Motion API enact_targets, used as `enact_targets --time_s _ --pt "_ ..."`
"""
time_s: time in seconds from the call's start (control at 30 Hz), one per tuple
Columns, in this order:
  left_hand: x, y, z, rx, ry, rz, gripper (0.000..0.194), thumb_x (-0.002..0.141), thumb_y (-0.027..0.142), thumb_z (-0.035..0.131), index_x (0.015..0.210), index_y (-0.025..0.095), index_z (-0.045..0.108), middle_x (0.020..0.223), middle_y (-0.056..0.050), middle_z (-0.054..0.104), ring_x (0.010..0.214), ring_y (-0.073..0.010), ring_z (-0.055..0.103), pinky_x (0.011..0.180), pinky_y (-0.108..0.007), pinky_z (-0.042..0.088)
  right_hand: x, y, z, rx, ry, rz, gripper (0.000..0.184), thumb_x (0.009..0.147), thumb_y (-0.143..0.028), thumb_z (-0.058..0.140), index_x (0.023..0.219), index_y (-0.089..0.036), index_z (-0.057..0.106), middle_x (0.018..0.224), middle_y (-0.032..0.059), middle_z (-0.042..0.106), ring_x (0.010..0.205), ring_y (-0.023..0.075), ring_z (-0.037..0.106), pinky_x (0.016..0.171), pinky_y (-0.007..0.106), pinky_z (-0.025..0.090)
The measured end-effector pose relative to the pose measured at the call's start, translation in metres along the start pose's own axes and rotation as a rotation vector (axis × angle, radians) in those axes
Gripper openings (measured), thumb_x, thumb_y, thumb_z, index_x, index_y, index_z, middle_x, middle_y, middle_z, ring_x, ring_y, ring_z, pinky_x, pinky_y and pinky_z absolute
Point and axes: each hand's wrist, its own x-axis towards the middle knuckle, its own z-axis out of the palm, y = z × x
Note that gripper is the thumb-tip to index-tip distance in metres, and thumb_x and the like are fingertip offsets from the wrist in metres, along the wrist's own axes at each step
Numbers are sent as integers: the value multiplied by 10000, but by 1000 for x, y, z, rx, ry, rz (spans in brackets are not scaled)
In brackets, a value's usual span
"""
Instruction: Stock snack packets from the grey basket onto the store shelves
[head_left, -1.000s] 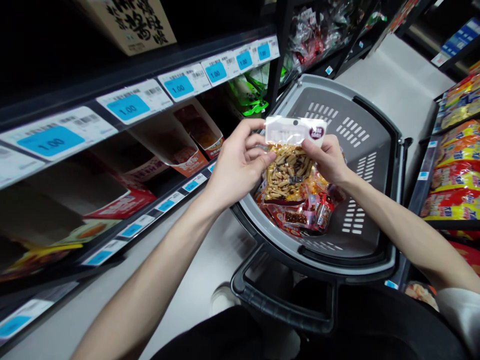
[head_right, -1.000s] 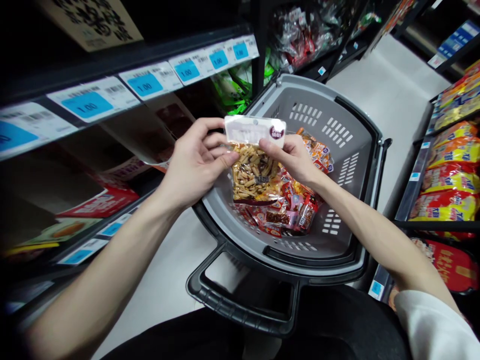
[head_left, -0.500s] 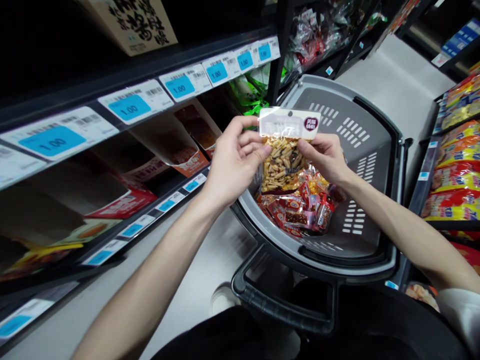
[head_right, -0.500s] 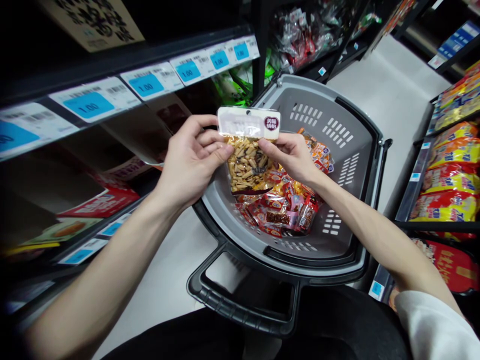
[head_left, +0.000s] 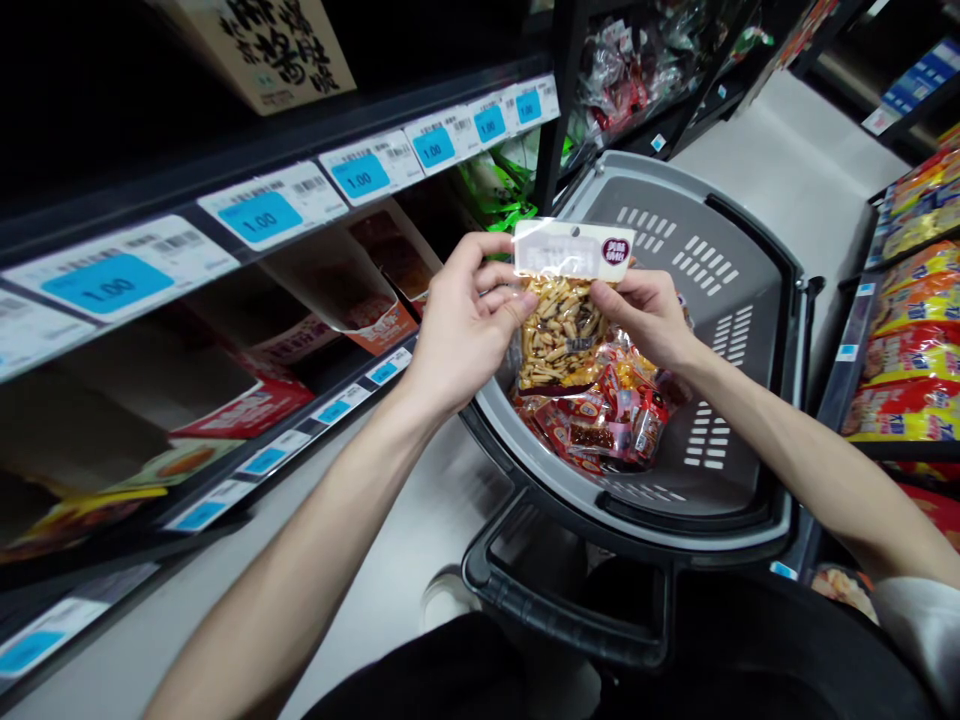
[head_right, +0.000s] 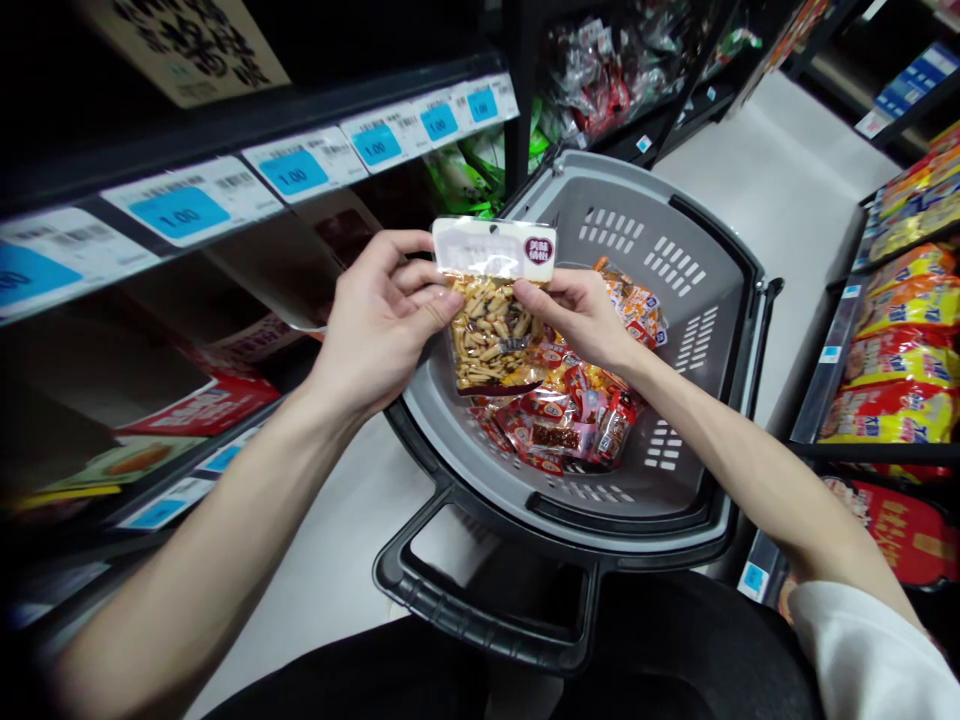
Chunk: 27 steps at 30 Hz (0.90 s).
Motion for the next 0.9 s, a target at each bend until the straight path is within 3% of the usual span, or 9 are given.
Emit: enact_targets --time_s 0.17,0.47,0.9 --pt "0 0 0 13 10 14 380 891 192 802 1202 252 592 1021 -30 756 904 -167 765 817 -286 670 -1 1 0 -19 3 11 514 910 -696 754 817 -191 777 733 -9 647 645 103 519 578 225 458" --pt "0 0 0 -3 -10 8 388 899 176 799 1212 249 582 1034 -33 745 944 -175 767 835 -292 668 0 1 -1 -34 6 -2 509 903 -694 761 815 -193 782 724 -12 637 684 115 528 627 240 468" --pt "0 -1 -1 -21 -39 16 452 892 296 861 1222 265 553 1048 -24 752 874 -158 764 833 -289 659 0 -1 -1 -40 18 -3 538 906 -710 751 766 -190 750 689 -17 602 644 108 487 595 236 451"
